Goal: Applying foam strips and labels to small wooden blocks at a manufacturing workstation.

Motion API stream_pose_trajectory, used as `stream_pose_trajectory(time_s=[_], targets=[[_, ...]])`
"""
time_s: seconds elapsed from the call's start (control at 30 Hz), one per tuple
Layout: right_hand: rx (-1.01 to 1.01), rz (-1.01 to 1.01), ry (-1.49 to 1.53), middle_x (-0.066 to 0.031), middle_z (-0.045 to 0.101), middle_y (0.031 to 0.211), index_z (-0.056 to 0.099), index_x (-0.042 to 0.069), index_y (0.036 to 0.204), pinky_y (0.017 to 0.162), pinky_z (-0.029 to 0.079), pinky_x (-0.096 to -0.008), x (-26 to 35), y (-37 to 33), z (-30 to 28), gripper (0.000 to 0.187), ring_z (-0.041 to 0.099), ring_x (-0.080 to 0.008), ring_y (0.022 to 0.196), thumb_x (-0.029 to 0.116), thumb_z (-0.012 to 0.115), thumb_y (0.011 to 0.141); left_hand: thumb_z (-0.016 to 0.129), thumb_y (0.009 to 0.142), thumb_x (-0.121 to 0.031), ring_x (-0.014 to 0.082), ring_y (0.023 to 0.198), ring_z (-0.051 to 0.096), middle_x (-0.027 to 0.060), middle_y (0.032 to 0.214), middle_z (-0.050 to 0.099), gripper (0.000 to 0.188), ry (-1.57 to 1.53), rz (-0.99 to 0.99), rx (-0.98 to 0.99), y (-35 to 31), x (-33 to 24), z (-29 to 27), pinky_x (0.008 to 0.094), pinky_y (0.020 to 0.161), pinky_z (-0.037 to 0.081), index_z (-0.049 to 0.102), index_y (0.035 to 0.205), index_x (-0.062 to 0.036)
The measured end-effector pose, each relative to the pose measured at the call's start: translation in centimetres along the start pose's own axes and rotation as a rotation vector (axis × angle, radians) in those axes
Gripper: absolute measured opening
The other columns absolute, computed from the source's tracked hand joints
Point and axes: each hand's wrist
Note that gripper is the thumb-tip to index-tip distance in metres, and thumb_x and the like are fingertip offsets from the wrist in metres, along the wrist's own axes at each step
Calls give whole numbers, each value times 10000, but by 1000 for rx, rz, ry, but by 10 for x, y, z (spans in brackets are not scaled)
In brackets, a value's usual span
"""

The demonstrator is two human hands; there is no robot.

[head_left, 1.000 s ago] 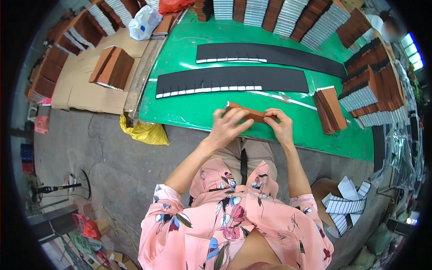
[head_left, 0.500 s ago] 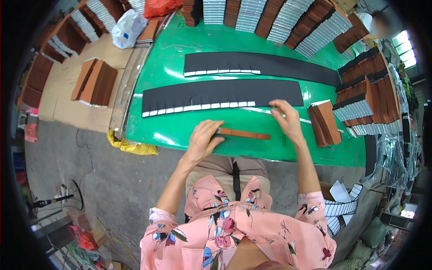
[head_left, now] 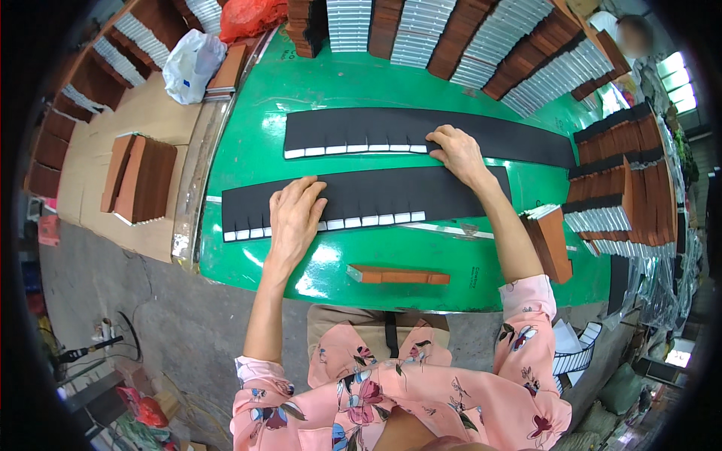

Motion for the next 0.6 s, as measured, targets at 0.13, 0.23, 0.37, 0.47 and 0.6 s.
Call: stream_pose_trajectory(time_s=[0.13, 0.23, 0.37, 0.47, 0.6], targets=[[-61, -42, 28, -62, 601, 1002, 652, 99, 1004, 778, 503, -367, 14, 15, 15, 326, 595, -251, 883, 118, 737, 690, 612, 836, -96, 259, 1054, 550, 103, 1145, 595, 238, 10, -17, 11, 11, 0, 10, 386, 906, 363, 620, 1068, -45], [-54, -24, 35, -52, 605, 1023, 654, 103, 1001, 785, 503, -366, 15, 27, 8, 296, 599, -257, 907, 99, 719, 712, 623, 823, -90, 258, 1072, 544, 96, 1147, 592, 249, -18, 7, 29, 23, -8, 16, 393, 910, 358, 621, 1069, -52], [98, -70, 239, -52, 592, 1096, 645, 110, 1027, 813, 500, -371, 9, 41, -11, 285, 601, -265, 957, 43, 663, 750, 648, 803, -104, 264, 1117, 523, 84, 1181, 577, 291, 31, 90, 67, 47, -18, 34, 445, 917, 350, 600, 1088, -74], [156, -240, 208, -72, 565, 1142, 633, 126, 1068, 830, 496, -373, 11, 53, -18, 315, 593, -275, 987, 24, 625, 769, 663, 799, -173, 273, 1166, 498, 77, 1230, 554, 370, 171, 187, 69, 73, -26, 46, 512, 930, 345, 561, 1147, -99], [273, -514, 69, -90, 551, 1129, 630, 161, 1075, 793, 498, -375, 24, 67, -17, 356, 578, -282, 983, 20, 620, 748, 713, 706, -326, 269, 1119, 500, 69, 1183, 561, 563, 374, 52, 227, 95, -25, 72, 558, 863, 390, 540, 1172, -61]])
Point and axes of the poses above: each hand's wrist, its own y-axis towards the middle knuckle, its own z-axis out of the palm, x = y × z
